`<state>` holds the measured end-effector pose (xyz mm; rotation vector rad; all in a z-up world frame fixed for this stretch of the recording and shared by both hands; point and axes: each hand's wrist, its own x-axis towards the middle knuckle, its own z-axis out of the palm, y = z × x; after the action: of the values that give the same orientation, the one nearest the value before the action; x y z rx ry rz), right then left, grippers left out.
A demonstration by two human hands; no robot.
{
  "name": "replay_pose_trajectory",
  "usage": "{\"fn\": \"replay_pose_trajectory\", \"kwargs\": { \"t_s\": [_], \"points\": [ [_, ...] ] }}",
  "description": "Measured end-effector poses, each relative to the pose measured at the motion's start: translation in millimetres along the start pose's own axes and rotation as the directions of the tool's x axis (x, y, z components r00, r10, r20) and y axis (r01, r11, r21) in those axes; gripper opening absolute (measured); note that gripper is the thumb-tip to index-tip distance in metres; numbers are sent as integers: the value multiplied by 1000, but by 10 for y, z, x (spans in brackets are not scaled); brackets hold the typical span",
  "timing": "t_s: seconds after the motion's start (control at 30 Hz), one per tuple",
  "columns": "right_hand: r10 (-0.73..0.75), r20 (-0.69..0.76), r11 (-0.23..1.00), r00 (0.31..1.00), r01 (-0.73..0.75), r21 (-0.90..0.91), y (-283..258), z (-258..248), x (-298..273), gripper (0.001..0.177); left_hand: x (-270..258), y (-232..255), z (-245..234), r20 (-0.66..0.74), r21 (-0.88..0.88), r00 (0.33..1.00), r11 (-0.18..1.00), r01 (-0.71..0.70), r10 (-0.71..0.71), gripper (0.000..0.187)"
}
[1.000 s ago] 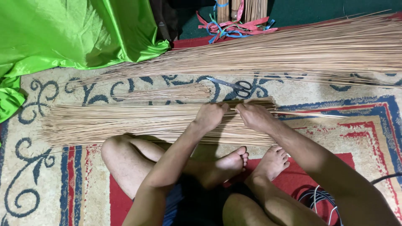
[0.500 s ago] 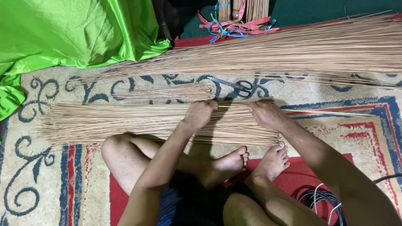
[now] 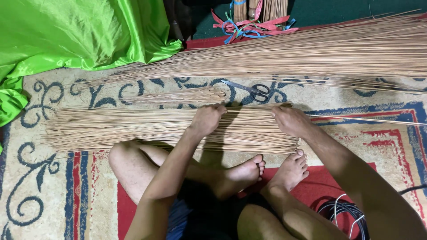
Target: Cutting and bundling thin wooden sticks to prepare them for craft assembly
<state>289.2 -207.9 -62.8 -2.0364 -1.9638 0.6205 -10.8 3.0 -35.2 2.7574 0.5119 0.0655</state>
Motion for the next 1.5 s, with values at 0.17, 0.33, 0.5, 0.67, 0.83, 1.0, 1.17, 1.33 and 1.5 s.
{"fn": "replay_pose_trajectory", "kwargs": {
  "t_s": [0.17, 0.33, 0.5, 0.67, 0.83, 1.0, 1.17, 1.33, 1.5],
  "points": [
    [-9, 14, 1000, 1000, 9, 15, -315, -25, 86, 25, 99, 162, 178, -30, 28, 999, 1000, 13, -12, 17],
    [-62, -4, 996, 998, 62, 57, -829, -123, 240, 23, 250, 444, 320, -60, 107, 998, 994, -9, 15, 15],
    [-25, 19, 999, 1000, 24, 43, -702, -187, 157, 27, 200, 369, 179, -70, 32, 997, 999, -15, 18, 22],
    [9, 30, 999, 1000, -11, 43, -284, -163, -29, 22, 62, 25, 194, -49, 52, 999, 999, 10, -8, 12],
    [-9, 28, 999, 1000, 8, 49, -371, -16, 70, 25, 76, 234, 245, -45, -21, 998, 999, 36, -37, 16],
    [-60, 27, 987, 998, 55, 151, -840, -154, 215, 26, 172, 482, 348, -58, 33, 998, 999, 3, -1, 5],
    [-14, 83, 978, 996, -4, 209, -646, -141, 56, 27, 83, 279, 352, -77, -5, 996, 999, -36, 35, 6],
    [25, 122, 968, 992, -55, 246, -418, -137, -59, 26, -81, 77, 201, -52, -45, 998, 999, -31, 28, 6],
    [-27, 173, 947, 985, -30, 320, -742, -130, 91, 24, -94, 156, 237, 88, -82, 995, 996, 47, -39, 14]
  ]
}}
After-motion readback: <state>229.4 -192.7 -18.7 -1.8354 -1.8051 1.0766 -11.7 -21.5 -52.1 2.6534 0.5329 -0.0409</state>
